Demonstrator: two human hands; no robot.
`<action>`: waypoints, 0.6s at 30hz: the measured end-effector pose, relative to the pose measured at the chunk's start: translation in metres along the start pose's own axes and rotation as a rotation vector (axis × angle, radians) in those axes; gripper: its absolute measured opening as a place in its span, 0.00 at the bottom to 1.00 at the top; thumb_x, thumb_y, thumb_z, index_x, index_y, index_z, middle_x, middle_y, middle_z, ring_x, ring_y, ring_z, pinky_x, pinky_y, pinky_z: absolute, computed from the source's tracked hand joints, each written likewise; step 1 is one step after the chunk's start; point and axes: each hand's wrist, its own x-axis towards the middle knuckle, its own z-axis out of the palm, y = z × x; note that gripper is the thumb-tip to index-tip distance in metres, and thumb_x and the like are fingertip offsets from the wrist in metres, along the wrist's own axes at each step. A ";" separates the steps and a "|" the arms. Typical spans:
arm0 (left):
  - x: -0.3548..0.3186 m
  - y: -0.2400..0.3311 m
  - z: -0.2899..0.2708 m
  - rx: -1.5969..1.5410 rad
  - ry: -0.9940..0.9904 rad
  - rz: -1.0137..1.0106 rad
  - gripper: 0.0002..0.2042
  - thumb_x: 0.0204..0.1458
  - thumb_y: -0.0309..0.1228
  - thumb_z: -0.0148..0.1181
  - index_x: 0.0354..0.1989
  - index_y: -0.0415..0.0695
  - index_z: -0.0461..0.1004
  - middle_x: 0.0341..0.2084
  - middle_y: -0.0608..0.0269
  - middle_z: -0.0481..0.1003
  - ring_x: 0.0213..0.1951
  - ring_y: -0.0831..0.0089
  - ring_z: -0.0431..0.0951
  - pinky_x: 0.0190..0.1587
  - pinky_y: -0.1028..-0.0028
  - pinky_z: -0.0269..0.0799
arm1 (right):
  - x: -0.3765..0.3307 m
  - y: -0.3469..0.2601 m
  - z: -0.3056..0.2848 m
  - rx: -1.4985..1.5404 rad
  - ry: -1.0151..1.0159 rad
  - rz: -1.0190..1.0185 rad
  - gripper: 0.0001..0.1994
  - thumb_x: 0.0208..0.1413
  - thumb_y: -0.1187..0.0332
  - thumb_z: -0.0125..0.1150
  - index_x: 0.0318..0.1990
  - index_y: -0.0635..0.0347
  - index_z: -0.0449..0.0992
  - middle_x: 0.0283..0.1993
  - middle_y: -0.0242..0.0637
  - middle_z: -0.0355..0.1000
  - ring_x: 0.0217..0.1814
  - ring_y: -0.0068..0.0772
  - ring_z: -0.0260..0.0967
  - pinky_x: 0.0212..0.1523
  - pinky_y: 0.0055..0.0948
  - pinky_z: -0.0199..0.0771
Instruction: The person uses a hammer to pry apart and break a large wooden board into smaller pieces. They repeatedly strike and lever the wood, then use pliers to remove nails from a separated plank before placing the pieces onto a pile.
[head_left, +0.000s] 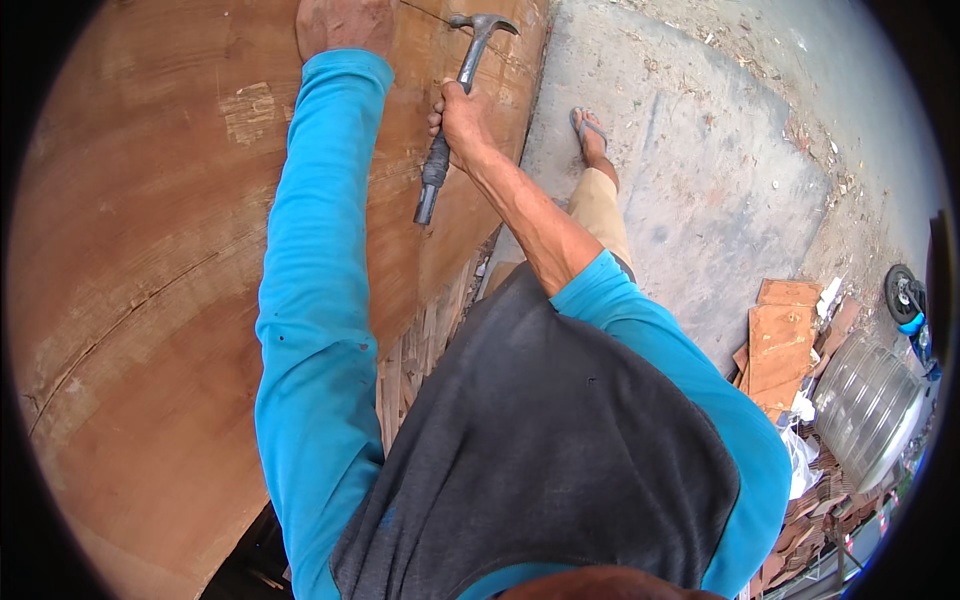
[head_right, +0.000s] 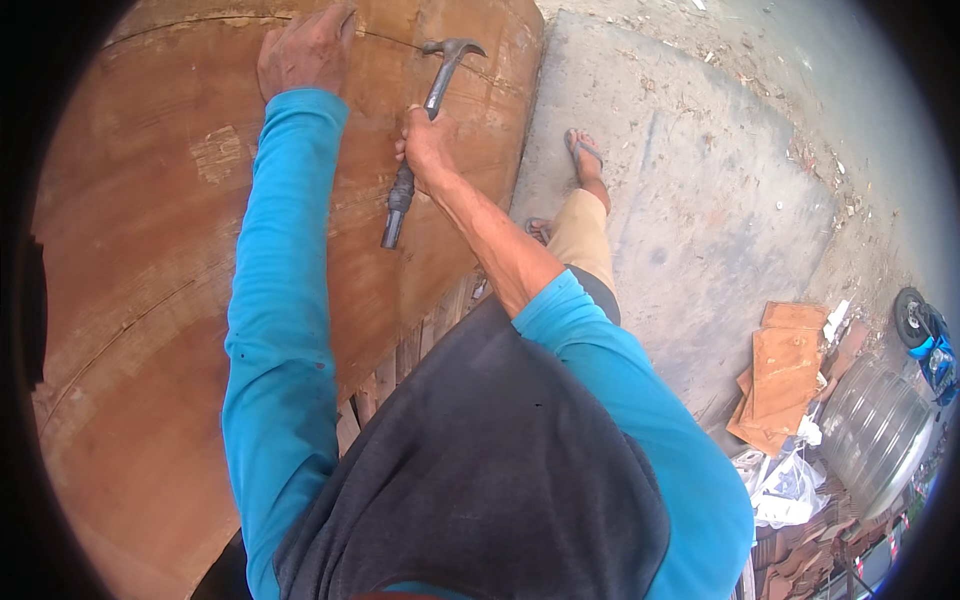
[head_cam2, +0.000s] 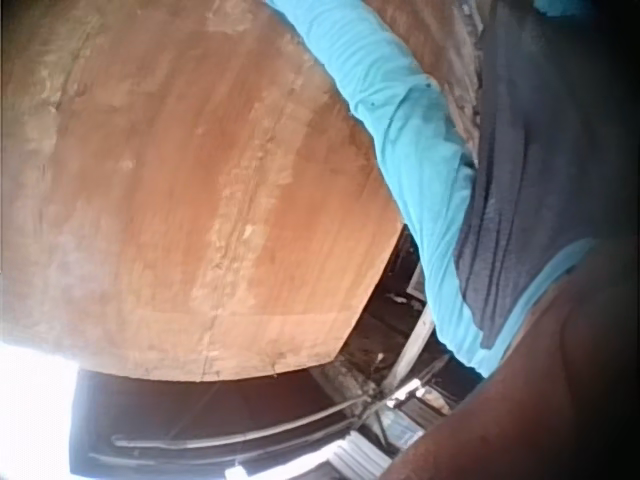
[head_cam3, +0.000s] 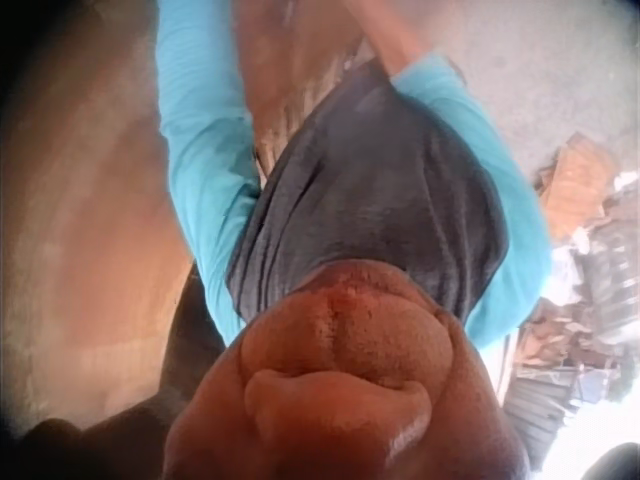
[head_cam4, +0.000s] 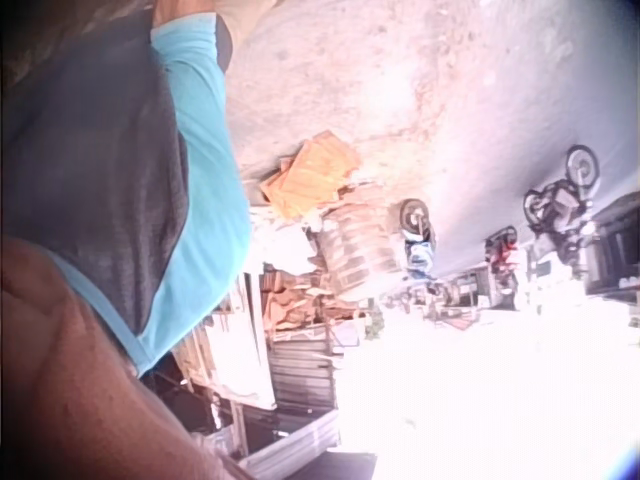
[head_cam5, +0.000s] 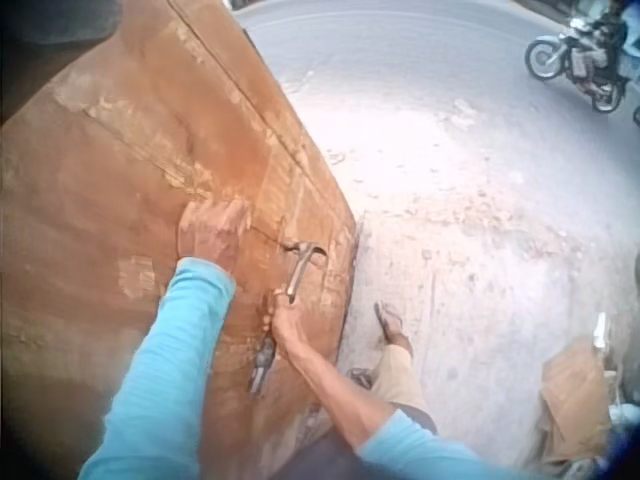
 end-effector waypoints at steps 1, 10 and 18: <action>-0.003 -0.001 0.001 -0.003 0.007 -0.003 0.07 0.51 0.33 0.64 0.25 0.53 0.72 0.22 0.66 0.77 0.31 0.66 0.79 0.37 0.63 0.69 | -0.005 0.000 -0.001 0.000 0.044 -0.033 0.12 0.67 0.63 0.51 0.37 0.63 0.62 0.23 0.34 0.64 0.17 0.27 0.65 0.15 0.30 0.67; -0.005 -0.005 0.007 0.038 -0.120 -0.101 0.07 0.53 0.39 0.64 0.28 0.52 0.78 0.27 0.64 0.80 0.37 0.67 0.80 0.44 0.63 0.69 | 0.014 -0.020 -0.005 -0.123 0.076 -0.064 0.10 0.65 0.64 0.53 0.37 0.60 0.63 0.25 0.33 0.64 0.19 0.27 0.65 0.18 0.29 0.68; -0.013 -0.010 0.006 0.077 -0.085 -0.060 0.05 0.56 0.37 0.65 0.39 0.57 0.83 0.35 0.73 0.85 0.42 0.74 0.84 0.44 0.70 0.74 | 0.009 -0.011 0.000 -0.031 0.254 -0.255 0.15 0.65 0.63 0.52 0.27 0.62 0.65 0.21 0.34 0.66 0.17 0.28 0.66 0.17 0.30 0.68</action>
